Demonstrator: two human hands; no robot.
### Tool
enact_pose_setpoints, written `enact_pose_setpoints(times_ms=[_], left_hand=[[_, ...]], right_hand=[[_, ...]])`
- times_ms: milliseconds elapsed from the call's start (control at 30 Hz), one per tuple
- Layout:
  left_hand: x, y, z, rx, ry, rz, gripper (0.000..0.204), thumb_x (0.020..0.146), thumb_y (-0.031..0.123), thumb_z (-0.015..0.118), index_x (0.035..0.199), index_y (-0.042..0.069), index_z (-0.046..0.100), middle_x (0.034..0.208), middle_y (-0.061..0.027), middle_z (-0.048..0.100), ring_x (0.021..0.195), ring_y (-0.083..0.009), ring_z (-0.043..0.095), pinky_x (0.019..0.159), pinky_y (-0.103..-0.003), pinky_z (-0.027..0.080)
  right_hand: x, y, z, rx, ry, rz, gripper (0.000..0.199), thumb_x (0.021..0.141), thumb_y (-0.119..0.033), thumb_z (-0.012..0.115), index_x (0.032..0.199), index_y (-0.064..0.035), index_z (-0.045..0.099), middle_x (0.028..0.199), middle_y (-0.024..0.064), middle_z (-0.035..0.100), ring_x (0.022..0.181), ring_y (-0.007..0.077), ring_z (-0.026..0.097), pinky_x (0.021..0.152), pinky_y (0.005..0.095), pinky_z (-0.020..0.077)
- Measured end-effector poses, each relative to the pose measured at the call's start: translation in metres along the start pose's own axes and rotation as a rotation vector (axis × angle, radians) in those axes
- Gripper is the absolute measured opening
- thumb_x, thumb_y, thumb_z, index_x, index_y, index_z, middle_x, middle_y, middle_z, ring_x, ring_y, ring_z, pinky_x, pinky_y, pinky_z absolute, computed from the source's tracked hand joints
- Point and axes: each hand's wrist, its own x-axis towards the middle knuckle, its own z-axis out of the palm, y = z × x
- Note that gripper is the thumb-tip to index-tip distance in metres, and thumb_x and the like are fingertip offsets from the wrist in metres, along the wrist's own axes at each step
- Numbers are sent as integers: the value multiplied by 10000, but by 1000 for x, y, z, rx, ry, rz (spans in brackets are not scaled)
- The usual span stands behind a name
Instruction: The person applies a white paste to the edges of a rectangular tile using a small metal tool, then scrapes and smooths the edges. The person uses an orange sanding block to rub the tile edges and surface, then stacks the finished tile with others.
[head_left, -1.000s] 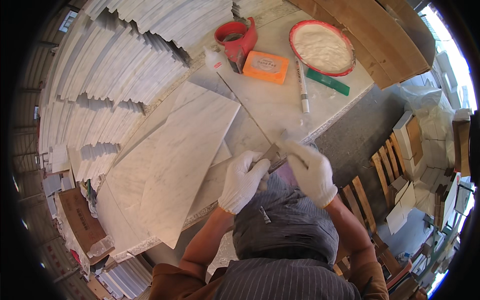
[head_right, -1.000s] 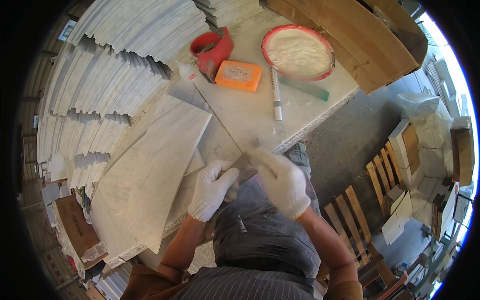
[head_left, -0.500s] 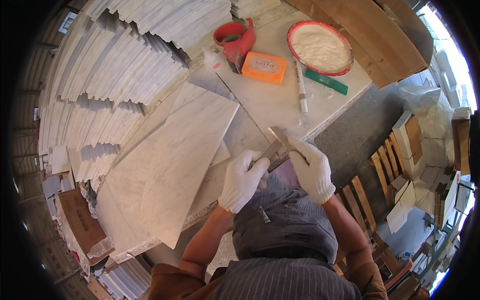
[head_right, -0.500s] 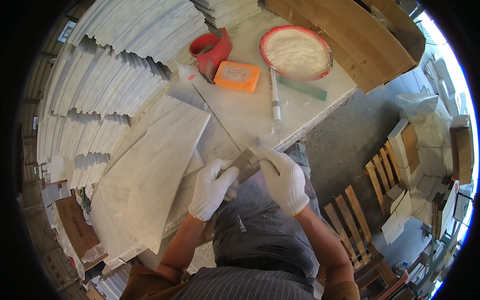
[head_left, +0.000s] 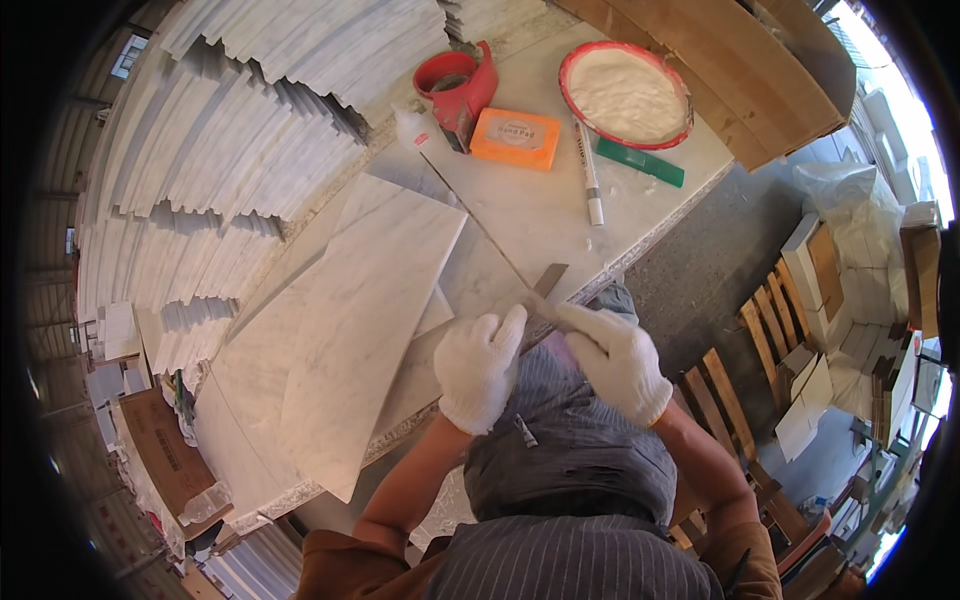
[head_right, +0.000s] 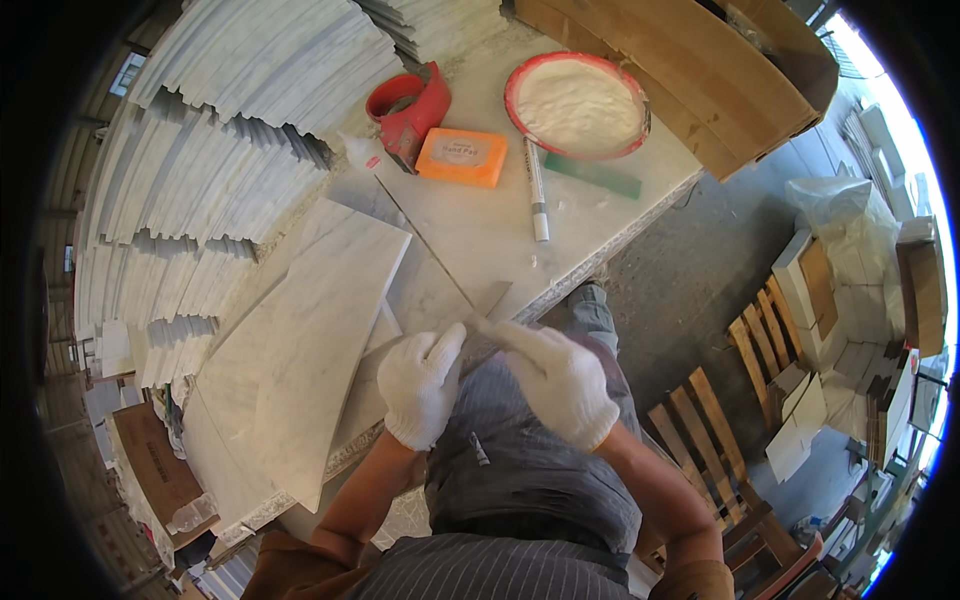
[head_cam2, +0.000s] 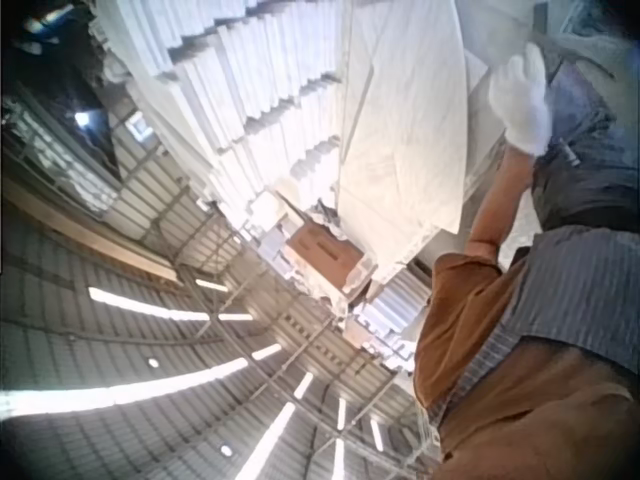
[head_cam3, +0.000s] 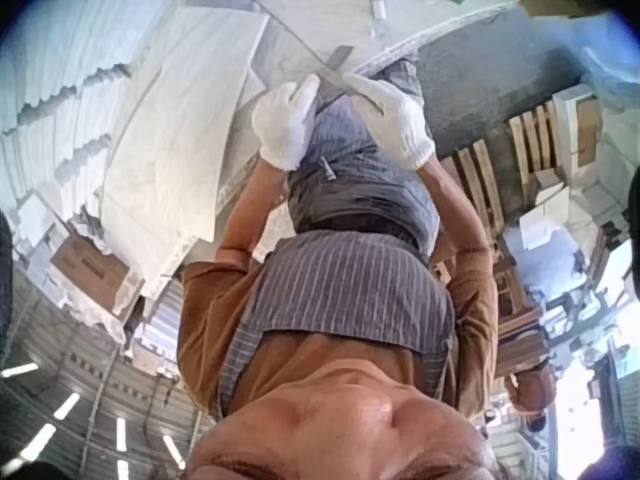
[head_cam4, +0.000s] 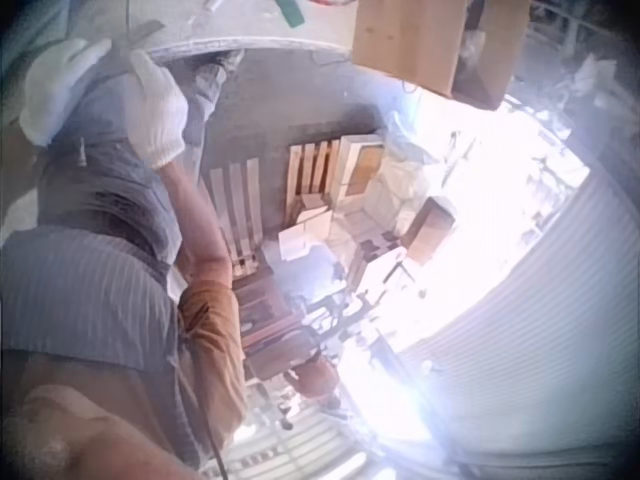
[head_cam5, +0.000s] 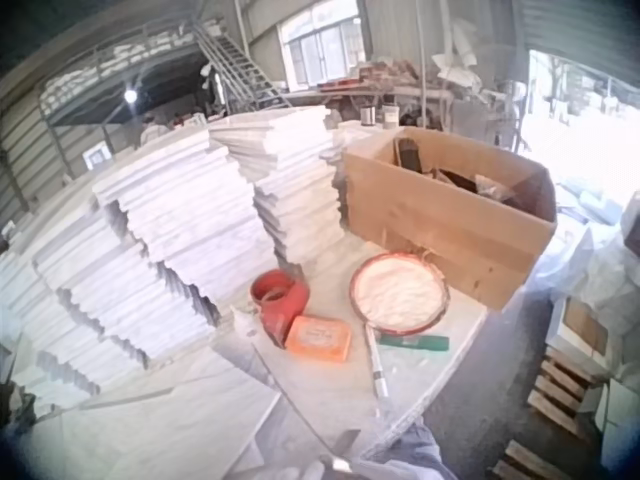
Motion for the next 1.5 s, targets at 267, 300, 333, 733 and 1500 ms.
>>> enact_pose_setpoints(times_ms=[267,300,333,733,1500], left_hand=[[0,2,5,-31,39,-27,234,818,106,771,1042,134,711,757,-65,600,674,-290,623,581,-413,479],[-3,0,7,-49,51,-27,233,815,105,774,1038,129,712,765,-66,611,683,-291,631,587,-410,485],[-3,-1,9,-67,64,-27,232,812,104,778,1034,125,713,773,-67,622,692,-292,640,593,-407,491],[-8,-5,6,-58,108,-26,302,812,116,766,1106,141,701,829,-59,629,701,-279,639,590,-402,502],[2,-5,17,-109,111,-5,98,888,20,701,966,18,641,796,-146,622,720,-322,608,662,-417,494]], right_hand=[[-1,-7,1,-49,-12,4,285,921,-79,649,1197,-79,720,898,178,695,783,328,688,713,388,550],[-5,-10,2,-75,-60,-17,286,929,-77,634,1203,-80,718,899,181,694,779,324,689,709,389,548],[-4,-7,1,-35,-37,-18,307,936,-73,617,1229,-82,708,864,171,680,752,325,673,695,392,540],[7,12,8,46,121,113,338,919,-77,651,1248,-116,715,862,151,685,781,324,678,709,403,547],[-16,11,8,81,-59,-42,376,969,-233,623,1341,-175,640,1053,134,725,956,364,698,815,429,574]])
